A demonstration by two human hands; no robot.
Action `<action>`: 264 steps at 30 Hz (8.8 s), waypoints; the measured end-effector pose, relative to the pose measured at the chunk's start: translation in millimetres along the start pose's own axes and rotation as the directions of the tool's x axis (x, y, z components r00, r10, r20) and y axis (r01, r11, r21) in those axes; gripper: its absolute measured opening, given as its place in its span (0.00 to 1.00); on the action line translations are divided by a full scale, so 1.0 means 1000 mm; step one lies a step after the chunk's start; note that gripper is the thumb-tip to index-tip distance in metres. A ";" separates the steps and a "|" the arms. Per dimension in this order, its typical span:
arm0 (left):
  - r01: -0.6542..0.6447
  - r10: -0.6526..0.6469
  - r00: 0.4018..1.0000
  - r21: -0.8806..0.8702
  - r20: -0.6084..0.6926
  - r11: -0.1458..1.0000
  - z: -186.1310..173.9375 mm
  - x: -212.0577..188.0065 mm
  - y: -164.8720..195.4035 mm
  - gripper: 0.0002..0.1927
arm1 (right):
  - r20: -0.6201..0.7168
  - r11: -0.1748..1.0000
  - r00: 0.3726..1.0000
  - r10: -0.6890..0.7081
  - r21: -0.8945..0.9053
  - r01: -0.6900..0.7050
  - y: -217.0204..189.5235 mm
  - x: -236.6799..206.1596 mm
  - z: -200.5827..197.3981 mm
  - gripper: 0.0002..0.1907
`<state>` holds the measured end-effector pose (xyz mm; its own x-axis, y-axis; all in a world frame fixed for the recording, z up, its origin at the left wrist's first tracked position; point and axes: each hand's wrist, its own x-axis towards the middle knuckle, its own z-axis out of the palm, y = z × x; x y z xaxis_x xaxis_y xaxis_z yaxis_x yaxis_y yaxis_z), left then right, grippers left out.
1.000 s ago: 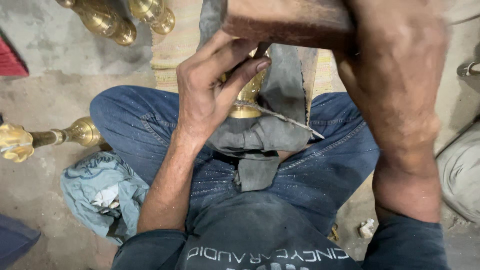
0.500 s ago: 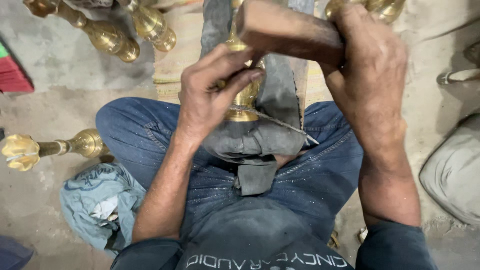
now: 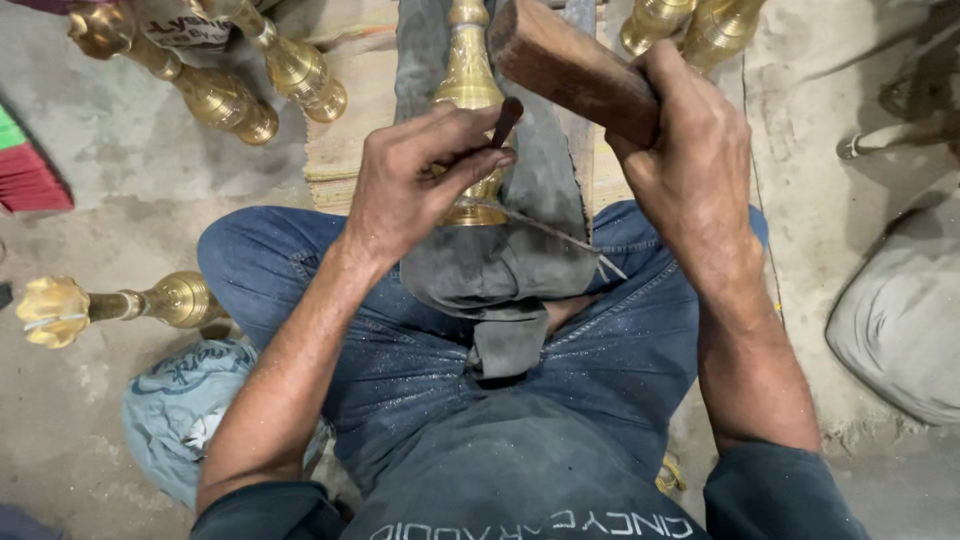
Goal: The person sits cross-legged on the floor with a brass vase held against a padded rest on their lap. They hold a chisel against the vase surface and strike it with a wooden mallet, engraving decorative patterns, repositioning the chisel and rotating the vase as they work.
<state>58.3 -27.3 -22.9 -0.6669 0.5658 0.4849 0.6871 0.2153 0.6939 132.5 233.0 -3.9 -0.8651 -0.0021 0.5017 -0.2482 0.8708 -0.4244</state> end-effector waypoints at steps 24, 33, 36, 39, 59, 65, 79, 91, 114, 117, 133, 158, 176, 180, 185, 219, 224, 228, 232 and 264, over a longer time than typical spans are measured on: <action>-0.102 0.097 0.994 0.085 0.059 0.991 0.002 0.003 0.001 0.18 | -0.093 0.917 0.987 0.132 0.388 -0.086 -0.011 0.006 -0.008 0.15; -0.089 0.082 0.994 0.093 0.072 0.992 0.003 0.001 -0.002 0.17 | 0.066 0.908 0.947 0.314 0.271 -0.320 -0.013 0.004 -0.011 0.15; -0.102 0.094 0.993 0.115 0.074 0.988 0.003 0.002 -0.004 0.18 | -0.015 0.965 0.998 -0.054 -0.256 0.048 -0.015 0.005 -0.015 0.14; -0.096 0.087 0.993 0.109 0.078 0.989 0.004 0.003 -0.005 0.20 | -0.074 0.894 0.988 0.139 0.438 -0.093 -0.019 0.007 -0.014 0.23; -0.117 0.108 0.991 0.133 0.080 0.984 -0.002 0.007 0.001 0.17 | 0.006 0.962 0.985 0.172 0.215 -0.169 -0.019 -0.001 -0.014 0.10; -0.098 0.086 0.992 0.125 0.097 0.987 -0.003 0.004 0.002 0.18 | -0.094 0.986 0.994 0.061 0.163 -0.045 -0.026 0.002 -0.014 0.18; -0.104 0.096 0.988 0.068 0.121 0.992 -0.004 0.006 -0.002 0.18 | -0.052 0.982 0.994 0.092 0.173 -0.082 -0.022 -0.002 -0.012 0.19; -0.121 0.106 0.983 0.094 0.150 0.988 -0.008 0.008 0.001 0.19 | -0.047 0.960 0.963 0.264 0.114 -0.257 -0.025 -0.006 -0.011 0.22; -0.141 0.117 0.975 0.121 0.189 0.983 -0.013 0.012 0.002 0.16 | -0.017 0.832 0.905 0.426 0.401 -0.384 -0.026 -0.007 -0.004 0.13; -0.149 0.125 0.974 0.119 0.192 0.982 -0.013 0.011 0.002 0.15 | -0.083 0.898 0.978 -0.191 -0.417 0.141 -0.019 -0.008 -0.004 0.16; -0.157 0.122 0.971 0.163 0.206 0.974 -0.008 0.010 -0.005 0.19 | -0.140 0.989 0.986 0.094 0.127 -0.076 -0.006 -0.020 0.003 0.21; -0.041 0.052 0.997 -0.165 0.064 0.985 -0.006 0.005 -0.017 0.14 | -0.061 0.988 0.987 0.151 0.022 -0.150 -0.015 -0.011 0.007 0.14; -0.105 0.094 0.986 0.080 0.135 0.991 -0.009 0.009 -0.001 0.19 | -0.081 0.941 0.966 0.246 0.260 -0.217 0.003 -0.018 0.007 0.09; -0.125 0.122 0.989 0.026 0.082 0.992 -0.008 0.005 0.000 0.19 | 0.110 0.614 0.860 0.498 0.656 -0.439 -0.012 -0.007 -0.004 0.06; -0.115 0.109 0.987 0.044 0.116 0.992 -0.010 0.008 -0.005 0.17 | -0.116 1.000 0.993 0.000 0.021 0.003 -0.023 0.000 -0.015 0.16; -0.099 0.083 0.983 0.093 0.165 0.991 -0.010 0.015 0.001 0.16 | 0.046 0.874 0.945 0.324 0.369 -0.318 -0.023 -0.006 -0.003 0.19; -0.086 0.068 0.983 0.106 0.170 0.991 -0.010 0.017 0.001 0.18 | -0.072 0.943 0.959 0.274 0.215 -0.253 -0.022 -0.009 -0.002 0.19; -0.111 0.092 0.980 0.103 0.174 0.988 -0.012 0.019 0.002 0.18 | -0.171 0.961 0.983 -0.063 -0.275 0.014 -0.018 -0.013 0.000 0.19; -0.106 0.081 0.977 0.126 0.195 0.986 -0.013 0.021 0.005 0.18 | -0.132 0.970 0.971 0.200 0.168 -0.177 -0.015 -0.014 0.004 0.17; -0.147 0.120 0.964 0.099 0.238 0.984 -0.012 0.025 -0.003 0.16 | -0.159 0.962 0.986 -0.056 -0.273 0.011 -0.007 -0.025 0.016 0.13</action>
<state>36.1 -23.8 -6.4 -0.4916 0.7606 0.4241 0.8028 0.2071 0.5591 149.0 218.7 -25.5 -0.7693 0.0271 0.6383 -0.1290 0.9719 -0.1968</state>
